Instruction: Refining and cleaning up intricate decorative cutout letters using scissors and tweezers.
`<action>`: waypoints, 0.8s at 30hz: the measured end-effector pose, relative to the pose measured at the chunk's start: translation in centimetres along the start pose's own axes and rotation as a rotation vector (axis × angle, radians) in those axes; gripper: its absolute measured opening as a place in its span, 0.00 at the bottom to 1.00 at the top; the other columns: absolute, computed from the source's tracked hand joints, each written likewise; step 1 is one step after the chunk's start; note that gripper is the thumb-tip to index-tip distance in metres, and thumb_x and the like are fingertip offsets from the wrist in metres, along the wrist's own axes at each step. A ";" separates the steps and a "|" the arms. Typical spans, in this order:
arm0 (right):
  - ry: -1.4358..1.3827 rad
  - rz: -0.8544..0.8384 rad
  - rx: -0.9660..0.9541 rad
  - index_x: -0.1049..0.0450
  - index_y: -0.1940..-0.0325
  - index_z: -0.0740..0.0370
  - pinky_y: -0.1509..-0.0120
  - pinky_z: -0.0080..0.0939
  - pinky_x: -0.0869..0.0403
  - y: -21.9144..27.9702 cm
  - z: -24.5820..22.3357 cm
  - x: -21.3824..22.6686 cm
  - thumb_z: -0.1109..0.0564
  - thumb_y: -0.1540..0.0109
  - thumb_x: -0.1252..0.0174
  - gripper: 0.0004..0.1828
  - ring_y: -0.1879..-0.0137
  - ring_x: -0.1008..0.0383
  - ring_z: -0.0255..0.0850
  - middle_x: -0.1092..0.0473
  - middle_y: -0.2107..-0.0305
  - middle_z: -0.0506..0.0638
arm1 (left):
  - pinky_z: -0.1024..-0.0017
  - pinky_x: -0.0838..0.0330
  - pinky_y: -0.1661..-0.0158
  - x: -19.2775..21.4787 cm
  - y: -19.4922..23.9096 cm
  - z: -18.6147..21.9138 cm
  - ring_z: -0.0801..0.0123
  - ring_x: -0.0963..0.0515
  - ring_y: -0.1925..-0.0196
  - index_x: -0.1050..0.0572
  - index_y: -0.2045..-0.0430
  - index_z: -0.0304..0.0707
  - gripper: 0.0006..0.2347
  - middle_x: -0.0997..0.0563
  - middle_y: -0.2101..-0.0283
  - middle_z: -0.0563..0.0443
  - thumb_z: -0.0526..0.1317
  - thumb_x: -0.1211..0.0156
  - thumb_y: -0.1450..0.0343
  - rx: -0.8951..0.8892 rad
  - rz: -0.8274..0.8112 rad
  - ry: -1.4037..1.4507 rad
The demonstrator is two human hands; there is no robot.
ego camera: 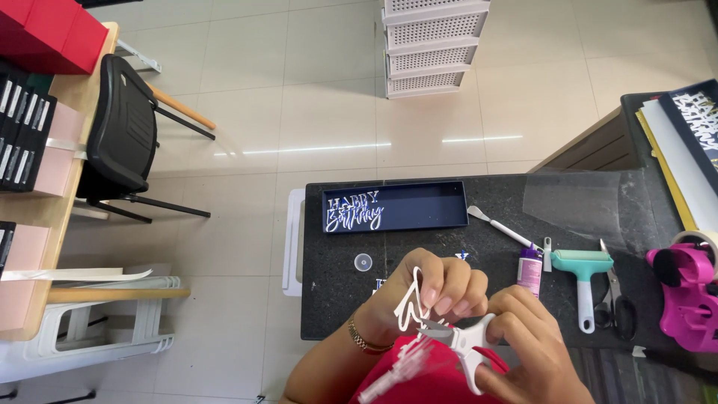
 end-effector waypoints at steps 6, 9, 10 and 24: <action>0.036 0.012 0.024 0.40 0.76 0.57 0.63 0.40 0.40 0.1 0.1 -0.1 0.62 0.54 0.43 0.11 0.70 0.40 0.44 0.37 0.76 0.49 | 0.69 0.32 0.56 -0.9 -0.2 0.3 0.71 0.30 0.62 0.25 0.77 0.48 0.07 0.25 0.72 0.60 0.40 0.33 0.28 0.031 -0.027 0.043; 0.074 0.031 0.058 0.41 0.76 0.58 0.64 0.41 0.39 -0.1 -0.1 0.1 0.62 0.55 0.41 0.13 0.71 0.40 0.45 0.36 0.77 0.50 | 0.70 0.32 0.55 -0.8 0.0 0.2 0.71 0.30 0.61 0.24 0.76 0.49 0.06 0.25 0.71 0.60 0.39 0.32 0.29 0.035 -0.030 0.073; 0.072 0.030 0.058 0.41 0.76 0.58 0.64 0.41 0.39 -0.2 -0.2 0.1 0.62 0.55 0.41 0.13 0.71 0.40 0.45 0.36 0.77 0.50 | 0.70 0.32 0.55 -0.6 -0.1 0.2 0.71 0.30 0.61 0.24 0.76 0.49 0.06 0.25 0.71 0.60 0.39 0.32 0.29 0.034 -0.029 0.073; 0.186 0.046 0.093 0.39 0.75 0.59 0.59 0.47 0.34 0.3 0.3 0.6 0.59 0.53 0.35 0.16 0.68 0.36 0.48 0.31 0.73 0.53 | 0.68 0.34 0.51 -1.4 0.3 0.0 0.69 0.30 0.57 0.25 0.77 0.48 0.08 0.27 0.73 0.60 0.41 0.35 0.28 0.046 0.037 0.121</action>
Point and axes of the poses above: each hand's wrist, its own y-axis away from the middle knuckle, its own x-axis out of the back of the hand, z = x × y, the point moved 2 cm from there along -y, towards the middle knuckle
